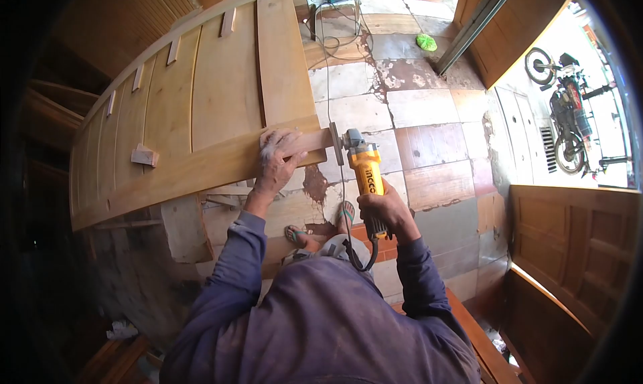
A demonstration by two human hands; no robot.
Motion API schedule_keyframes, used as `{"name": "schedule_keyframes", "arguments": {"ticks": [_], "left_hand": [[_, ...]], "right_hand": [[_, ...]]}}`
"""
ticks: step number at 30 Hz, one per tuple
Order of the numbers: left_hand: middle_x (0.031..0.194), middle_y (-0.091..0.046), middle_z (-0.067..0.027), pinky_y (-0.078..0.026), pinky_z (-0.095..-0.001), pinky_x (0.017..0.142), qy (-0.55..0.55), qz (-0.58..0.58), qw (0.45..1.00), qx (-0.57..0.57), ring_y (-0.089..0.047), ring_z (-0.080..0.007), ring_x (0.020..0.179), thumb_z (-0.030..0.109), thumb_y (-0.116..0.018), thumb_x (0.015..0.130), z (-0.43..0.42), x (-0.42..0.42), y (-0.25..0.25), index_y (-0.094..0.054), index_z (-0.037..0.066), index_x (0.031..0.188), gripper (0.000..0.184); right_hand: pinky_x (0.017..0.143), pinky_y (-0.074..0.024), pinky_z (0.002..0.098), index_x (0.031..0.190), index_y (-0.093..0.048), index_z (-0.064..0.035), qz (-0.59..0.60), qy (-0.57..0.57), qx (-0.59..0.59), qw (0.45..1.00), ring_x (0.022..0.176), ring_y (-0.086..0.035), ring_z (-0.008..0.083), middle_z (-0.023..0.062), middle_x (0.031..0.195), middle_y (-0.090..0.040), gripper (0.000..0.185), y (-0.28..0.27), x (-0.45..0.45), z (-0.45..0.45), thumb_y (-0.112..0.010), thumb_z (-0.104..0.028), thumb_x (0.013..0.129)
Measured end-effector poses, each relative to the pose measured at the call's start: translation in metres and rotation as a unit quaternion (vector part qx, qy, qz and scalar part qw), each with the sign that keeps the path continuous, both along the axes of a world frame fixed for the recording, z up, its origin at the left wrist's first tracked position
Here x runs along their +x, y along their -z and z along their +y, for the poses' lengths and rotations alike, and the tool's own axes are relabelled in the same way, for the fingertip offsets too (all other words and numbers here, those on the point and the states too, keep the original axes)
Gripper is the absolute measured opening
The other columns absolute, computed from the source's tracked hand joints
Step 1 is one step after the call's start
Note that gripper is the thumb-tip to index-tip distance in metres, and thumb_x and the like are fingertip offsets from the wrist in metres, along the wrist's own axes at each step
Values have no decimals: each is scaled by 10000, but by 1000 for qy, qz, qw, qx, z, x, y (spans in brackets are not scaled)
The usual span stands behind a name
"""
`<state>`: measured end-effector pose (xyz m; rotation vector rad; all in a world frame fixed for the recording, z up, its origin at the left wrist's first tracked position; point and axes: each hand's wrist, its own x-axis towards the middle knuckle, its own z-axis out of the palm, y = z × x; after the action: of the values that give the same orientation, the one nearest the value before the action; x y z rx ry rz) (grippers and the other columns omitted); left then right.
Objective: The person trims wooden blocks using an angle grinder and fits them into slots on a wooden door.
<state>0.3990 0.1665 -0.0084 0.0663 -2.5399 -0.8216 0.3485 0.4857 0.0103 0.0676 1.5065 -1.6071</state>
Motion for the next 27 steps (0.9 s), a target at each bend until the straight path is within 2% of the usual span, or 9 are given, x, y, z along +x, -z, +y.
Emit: {"name": "schedule_keyframes", "arguments": {"ticks": [6, 12, 15, 21, 24, 27], "left_hand": [[1253, -680, -119, -433, -497, 1095, 4, 19, 1000, -15, -556, -369, 1211, 205, -864, 841, -1, 0, 2, -741, 98, 1309, 496], [1252, -677, -115, -421, -499, 1118, 3, 3, 1000, 11, -555, -367, 1227, 217, -865, 843, 1, 2, 1, -740, 104, 1321, 507], [1260, -678, -120, -421, -495, 1121, -3, 16, 1000, -8, -556, -367, 1236, 223, -859, 849, 1, 1, 2, -741, 101, 1317, 498], [1266, -675, -135, -417, -505, 1127, 8, 12, 1000, 25, -553, -378, 1249, 240, -860, 849, -1, 1, 10, -738, 98, 1309, 497], [1265, -674, -138, -417, -510, 1126, -8, 13, 1000, -8, -550, -385, 1251, 246, -857, 854, 0, -1, 11, -734, 91, 1314, 501], [1265, -673, -141, -416, -513, 1126, 10, 9, 1000, -1, -547, -387, 1255, 249, -855, 857, -2, -1, 6, -731, 85, 1322, 508]], "right_hand": [[627, -600, 340, 1173, -582, -20, 2, -9, 15, 1000, 681, -685, 182, 65, 858, -666, 412, -4, -6, 0, -794, -176, 856], [617, -600, 342, 1222, -575, -17, 8, -7, 26, 1000, 682, -689, 185, 64, 853, -660, 442, -21, -13, -8, -782, -169, 863], [605, -598, 341, 1247, -571, -20, -1, -10, 25, 1000, 680, -689, 184, 64, 851, -658, 454, -13, -15, -7, -775, -170, 871], [594, -597, 345, 1207, -572, -28, -3, -12, 20, 1000, 662, -688, 187, 61, 843, -660, 435, -15, -16, -8, -788, -181, 863], [593, -597, 346, 1177, -575, -35, -25, -6, 8, 1000, 657, -686, 187, 58, 833, -659, 411, -3, -15, -6, -790, -190, 863], [593, -597, 345, 1162, -578, -36, 12, -15, 39, 999, 656, -684, 186, 60, 829, -659, 395, -4, -10, -4, -789, -196, 869]]}}
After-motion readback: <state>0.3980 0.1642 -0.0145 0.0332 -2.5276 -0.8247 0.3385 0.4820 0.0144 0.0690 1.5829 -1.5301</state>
